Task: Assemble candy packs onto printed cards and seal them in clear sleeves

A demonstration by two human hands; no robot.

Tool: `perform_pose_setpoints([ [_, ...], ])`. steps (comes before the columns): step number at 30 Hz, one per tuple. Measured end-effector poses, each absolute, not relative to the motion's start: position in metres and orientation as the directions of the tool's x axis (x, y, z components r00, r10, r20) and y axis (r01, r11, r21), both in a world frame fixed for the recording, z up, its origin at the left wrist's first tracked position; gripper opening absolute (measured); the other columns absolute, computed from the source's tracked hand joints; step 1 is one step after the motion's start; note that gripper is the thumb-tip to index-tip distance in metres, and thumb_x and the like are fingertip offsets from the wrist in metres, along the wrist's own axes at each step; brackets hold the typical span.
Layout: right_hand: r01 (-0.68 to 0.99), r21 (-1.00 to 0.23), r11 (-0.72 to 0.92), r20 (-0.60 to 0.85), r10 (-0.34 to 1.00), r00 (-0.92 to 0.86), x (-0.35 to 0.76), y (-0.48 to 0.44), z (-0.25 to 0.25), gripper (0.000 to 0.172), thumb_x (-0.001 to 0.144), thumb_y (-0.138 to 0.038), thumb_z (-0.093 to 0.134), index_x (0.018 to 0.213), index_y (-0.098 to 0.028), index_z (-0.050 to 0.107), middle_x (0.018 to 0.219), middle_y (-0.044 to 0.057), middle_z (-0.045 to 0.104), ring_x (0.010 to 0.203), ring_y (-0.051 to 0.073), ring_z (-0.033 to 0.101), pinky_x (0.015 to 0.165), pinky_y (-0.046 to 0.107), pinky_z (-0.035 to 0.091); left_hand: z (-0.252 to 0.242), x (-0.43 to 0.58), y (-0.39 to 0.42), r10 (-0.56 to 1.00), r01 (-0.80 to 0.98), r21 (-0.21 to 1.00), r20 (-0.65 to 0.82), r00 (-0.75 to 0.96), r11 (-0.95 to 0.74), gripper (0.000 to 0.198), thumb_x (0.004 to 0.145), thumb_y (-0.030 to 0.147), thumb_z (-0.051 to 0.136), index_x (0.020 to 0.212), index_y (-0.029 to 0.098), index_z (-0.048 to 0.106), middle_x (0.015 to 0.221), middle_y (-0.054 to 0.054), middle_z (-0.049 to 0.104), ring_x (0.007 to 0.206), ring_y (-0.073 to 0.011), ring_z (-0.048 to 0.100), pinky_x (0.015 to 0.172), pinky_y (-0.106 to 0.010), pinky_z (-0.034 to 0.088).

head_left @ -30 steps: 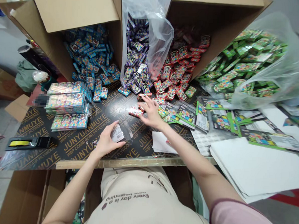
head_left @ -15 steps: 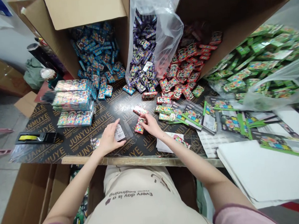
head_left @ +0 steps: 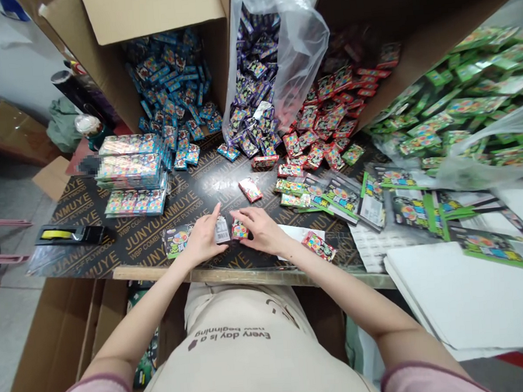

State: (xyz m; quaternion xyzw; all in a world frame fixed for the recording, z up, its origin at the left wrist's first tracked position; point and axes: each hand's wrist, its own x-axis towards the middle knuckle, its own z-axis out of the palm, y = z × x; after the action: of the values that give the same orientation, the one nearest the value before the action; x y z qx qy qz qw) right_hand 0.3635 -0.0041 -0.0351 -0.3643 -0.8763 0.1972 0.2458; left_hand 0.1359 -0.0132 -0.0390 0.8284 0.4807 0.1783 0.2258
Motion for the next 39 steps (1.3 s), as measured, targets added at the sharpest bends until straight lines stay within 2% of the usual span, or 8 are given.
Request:
perform_pose_setpoints([
  [6, 0.369, -0.675, 0.639, 0.281, 0.685, -0.672, 0.37, 0.0, -0.038, 0.078, 0.073, -0.038, 0.072, 0.139, -0.02, 0.035, 0.131, 0.014, 0.054, 0.118, 0.028, 0.053, 0.099, 0.045, 0.041, -0.04, 0.14, -0.009, 0.816, 0.614, 0.629, 0.058, 0.575, -0.477, 0.118, 0.062, 0.03, 0.078, 0.151, 0.023, 0.0, 0.13, -0.013, 0.053, 0.116, -0.0306, 0.052, 0.098, -0.045, 0.042],
  [12, 0.506, -0.676, 0.535, 0.268, 0.819, -0.508, 0.37, -0.015, -0.036, 0.076, 0.081, -0.053, 0.062, 0.142, -0.022, 0.029, 0.13, 0.013, 0.058, 0.124, 0.027, 0.05, 0.102, 0.047, 0.03, -0.042, 0.145, -0.003, 0.886, 0.657, 0.644, 0.073, 0.457, -0.392, 0.115, 0.064, 0.037, 0.077, 0.151, 0.023, 0.003, 0.126, -0.012, 0.056, 0.115, -0.0297, 0.054, 0.099, -0.044, 0.042],
  [17, 0.837, -0.474, 0.275, 0.261, 0.951, -0.165, 0.419, 0.02, -0.038, 0.062, 0.082, -0.044, 0.063, 0.135, -0.02, 0.044, 0.133, 0.016, 0.054, 0.126, 0.032, 0.044, 0.101, 0.049, 0.027, -0.045, 0.152, -0.005, 0.877, 0.693, 0.599, 0.033, 0.478, -0.401, 0.114, 0.063, 0.035, 0.078, 0.151, 0.022, 0.006, 0.128, -0.012, 0.056, 0.114, -0.0296, 0.054, 0.099, -0.045, 0.042],
  [21, 0.928, -0.372, 0.019, 0.122, 0.992, 0.028, 0.466, 0.051, -0.047, 0.048, 0.081, -0.024, 0.06, 0.127, -0.016, 0.054, 0.121, 0.019, 0.06, 0.117, 0.037, 0.049, 0.095, 0.054, 0.031, -0.052, 0.159, -0.003, 0.869, 0.685, 0.609, 0.012, 0.495, -0.399, 0.103, 0.058, 0.03, 0.082, 0.145, 0.02, 0.03, 0.131, -0.014, 0.055, 0.115, -0.0319, 0.053, 0.099, -0.048, 0.042],
  [24, 0.799, -0.542, 0.261, 0.17, 0.965, -0.2, 0.459, 0.043, -0.043, 0.048, 0.081, -0.02, 0.059, 0.128, -0.019, 0.053, 0.12, 0.014, 0.061, 0.114, 0.031, 0.053, 0.097, 0.049, 0.037, -0.052, 0.17, -0.001, 0.938, 0.586, 0.78, 0.004, 0.347, -0.22, 0.084, 0.054, 0.039, 0.084, 0.129, 0.018, 0.052, 0.127, -0.014, 0.059, 0.118, -0.0331, 0.052, 0.102, -0.051, 0.039],
  [27, 0.517, -0.689, 0.509, 0.3, 0.849, -0.436, 0.425, 0.017, -0.029, 0.057, 0.083, -0.024, 0.061, 0.137, -0.025, 0.043, 0.127, 0.009, 0.057, 0.117, 0.026, 0.053, 0.099, 0.044, 0.041, -0.042, 0.182, 0.0, 0.952, 0.199, 0.965, -0.214, 0.218, 0.171, 0.06, 0.064, 0.047, 0.076, 0.112, 0.013, 0.062, 0.109, -0.013, 0.068, 0.096, -0.0264, 0.065, 0.089, -0.045, 0.049],
  [31, 0.422, -0.723, 0.547, 0.316, 0.804, -0.503, 0.391, -0.014, -0.01, 0.072, 0.078, -0.04, 0.07, 0.142, -0.027, 0.037, 0.12, 0.01, 0.057, 0.108, 0.026, 0.055, 0.094, 0.043, 0.046, -0.024, 0.183, 0.004, 0.886, -0.21, 0.868, -0.406, 0.224, 0.45, 0.056, 0.054, 0.033, 0.084, 0.1, 0.011, 0.063, 0.071, -0.001, 0.068, 0.059, -0.0134, 0.063, 0.065, -0.03, 0.053],
  [39, 0.41, -0.641, 0.648, 0.345, 0.721, -0.601, 0.382, -0.02, -0.007, 0.088, 0.072, -0.038, 0.072, 0.146, -0.025, 0.027, 0.134, 0.013, 0.051, 0.121, 0.03, 0.049, 0.102, 0.049, 0.033, -0.021, 0.173, -0.001, 0.863, -0.111, 0.879, -0.42, 0.28, 0.463, 0.071, 0.058, 0.036, 0.082, 0.119, 0.014, 0.053, 0.07, -0.001, 0.067, 0.065, -0.0155, 0.065, 0.067, -0.029, 0.05],
])
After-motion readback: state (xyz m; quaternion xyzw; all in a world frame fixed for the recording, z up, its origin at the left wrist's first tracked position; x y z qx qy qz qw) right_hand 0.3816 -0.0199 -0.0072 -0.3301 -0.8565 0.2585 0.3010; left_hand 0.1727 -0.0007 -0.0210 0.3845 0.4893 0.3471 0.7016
